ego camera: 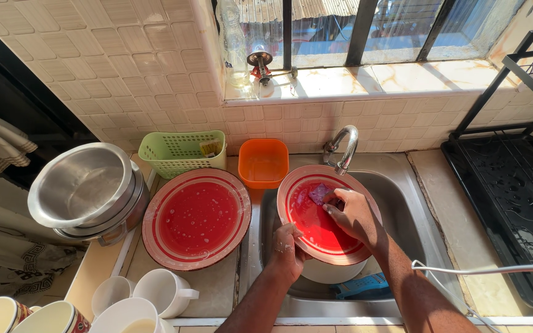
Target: Washing a plate with a sponge and rinsing it in a sink
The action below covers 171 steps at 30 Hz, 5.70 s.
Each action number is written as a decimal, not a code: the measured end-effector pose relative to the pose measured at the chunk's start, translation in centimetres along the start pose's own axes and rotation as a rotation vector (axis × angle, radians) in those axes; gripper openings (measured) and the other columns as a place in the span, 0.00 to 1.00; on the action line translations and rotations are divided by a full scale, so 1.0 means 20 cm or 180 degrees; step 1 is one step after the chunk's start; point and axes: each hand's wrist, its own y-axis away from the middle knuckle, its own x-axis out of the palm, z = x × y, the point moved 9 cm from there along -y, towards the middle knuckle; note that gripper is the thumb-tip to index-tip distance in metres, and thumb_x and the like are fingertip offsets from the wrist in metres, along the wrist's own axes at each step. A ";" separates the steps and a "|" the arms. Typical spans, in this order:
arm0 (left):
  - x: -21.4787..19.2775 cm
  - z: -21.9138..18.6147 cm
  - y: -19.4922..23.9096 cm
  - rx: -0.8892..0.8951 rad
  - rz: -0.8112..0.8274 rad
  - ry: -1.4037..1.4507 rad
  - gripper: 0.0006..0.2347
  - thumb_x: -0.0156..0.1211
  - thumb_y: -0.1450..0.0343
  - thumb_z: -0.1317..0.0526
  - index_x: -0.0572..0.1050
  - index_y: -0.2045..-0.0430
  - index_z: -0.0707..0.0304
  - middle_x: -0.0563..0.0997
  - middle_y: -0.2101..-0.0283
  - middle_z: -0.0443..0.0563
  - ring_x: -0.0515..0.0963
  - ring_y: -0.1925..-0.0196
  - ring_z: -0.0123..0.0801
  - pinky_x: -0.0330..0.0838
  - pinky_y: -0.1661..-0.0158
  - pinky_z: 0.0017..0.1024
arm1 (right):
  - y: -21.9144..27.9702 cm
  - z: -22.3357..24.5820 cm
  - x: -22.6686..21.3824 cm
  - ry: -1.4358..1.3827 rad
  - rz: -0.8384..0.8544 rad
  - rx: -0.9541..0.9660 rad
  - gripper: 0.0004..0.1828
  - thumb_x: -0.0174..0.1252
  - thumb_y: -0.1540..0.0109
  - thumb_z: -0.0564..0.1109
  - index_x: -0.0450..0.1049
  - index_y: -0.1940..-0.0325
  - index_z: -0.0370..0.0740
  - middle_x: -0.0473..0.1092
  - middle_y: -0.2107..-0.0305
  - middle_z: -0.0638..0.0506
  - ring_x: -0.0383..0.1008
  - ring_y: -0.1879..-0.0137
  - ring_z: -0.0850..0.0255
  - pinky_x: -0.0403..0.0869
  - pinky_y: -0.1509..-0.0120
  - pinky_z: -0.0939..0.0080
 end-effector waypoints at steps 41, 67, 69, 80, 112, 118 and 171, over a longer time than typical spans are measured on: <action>0.05 -0.01 0.02 0.0029 0.0123 -0.0241 0.28 0.50 0.45 0.63 0.71 0.47 0.59 0.79 0.49 0.57 0.78 0.47 0.51 0.79 0.62 0.37 | 0.05 -0.08 0.01 -0.0163 -0.0019 0.0137 0.21 0.52 0.40 0.58 0.83 0.54 0.45 0.82 0.58 0.51 0.81 0.54 0.58 0.78 0.51 0.60; -0.26 0.20 -0.61 0.0276 0.0477 0.0041 0.33 0.56 0.45 0.63 0.59 0.42 0.73 0.74 0.51 0.79 0.79 0.59 0.71 0.80 0.63 0.56 | -0.01 -0.48 0.02 0.0348 0.0718 0.1128 0.14 0.58 0.43 0.44 0.82 0.54 0.44 0.78 0.80 0.39 0.82 0.76 0.54 0.82 0.64 0.52; -0.17 0.09 -0.42 0.0388 0.0625 -0.0119 0.31 0.56 0.45 0.63 0.61 0.44 0.73 0.75 0.54 0.81 0.80 0.60 0.73 0.79 0.65 0.58 | -0.04 -0.41 -0.07 0.0595 -0.0158 0.0792 0.14 0.58 0.35 0.51 0.80 0.47 0.52 0.80 0.58 0.44 0.80 0.48 0.44 0.76 0.42 0.47; -0.03 0.04 -0.24 0.0363 0.0753 -0.0230 0.29 0.58 0.37 0.54 0.63 0.42 0.66 0.76 0.46 0.69 0.78 0.49 0.61 0.79 0.55 0.52 | 0.06 0.03 0.20 -0.0473 -0.0026 -0.1116 0.10 0.66 0.43 0.43 0.81 0.57 0.43 0.77 0.64 0.41 0.79 0.53 0.44 0.75 0.47 0.47; -0.05 0.09 -0.26 0.0416 0.1160 -0.0643 0.24 0.62 0.43 0.61 0.69 0.54 0.71 0.78 0.66 0.74 0.84 0.71 0.52 0.82 0.73 0.39 | -0.15 -0.44 -0.11 0.0055 -0.0840 -0.0269 0.16 0.63 0.45 0.37 0.80 0.53 0.43 0.77 0.64 0.42 0.77 0.54 0.44 0.78 0.48 0.50; -0.13 0.34 -0.56 0.0240 0.1334 -0.0916 0.27 0.63 0.43 0.57 0.68 0.50 0.69 0.80 0.59 0.72 0.83 0.66 0.59 0.81 0.65 0.45 | -0.04 -0.15 0.04 -0.1020 -0.0521 -0.0170 0.21 0.65 0.45 0.40 0.76 0.47 0.46 0.76 0.62 0.47 0.80 0.61 0.60 0.78 0.54 0.61; 0.06 0.11 -0.24 -0.0069 0.1044 0.0141 0.24 0.54 0.30 0.46 0.67 0.43 0.62 0.79 0.53 0.59 0.83 0.62 0.51 0.81 0.63 0.52 | 0.20 0.09 0.24 -0.1247 0.2004 -0.0178 0.11 0.66 0.44 0.32 0.75 0.57 0.29 0.75 0.67 0.39 0.79 0.65 0.52 0.84 0.65 0.54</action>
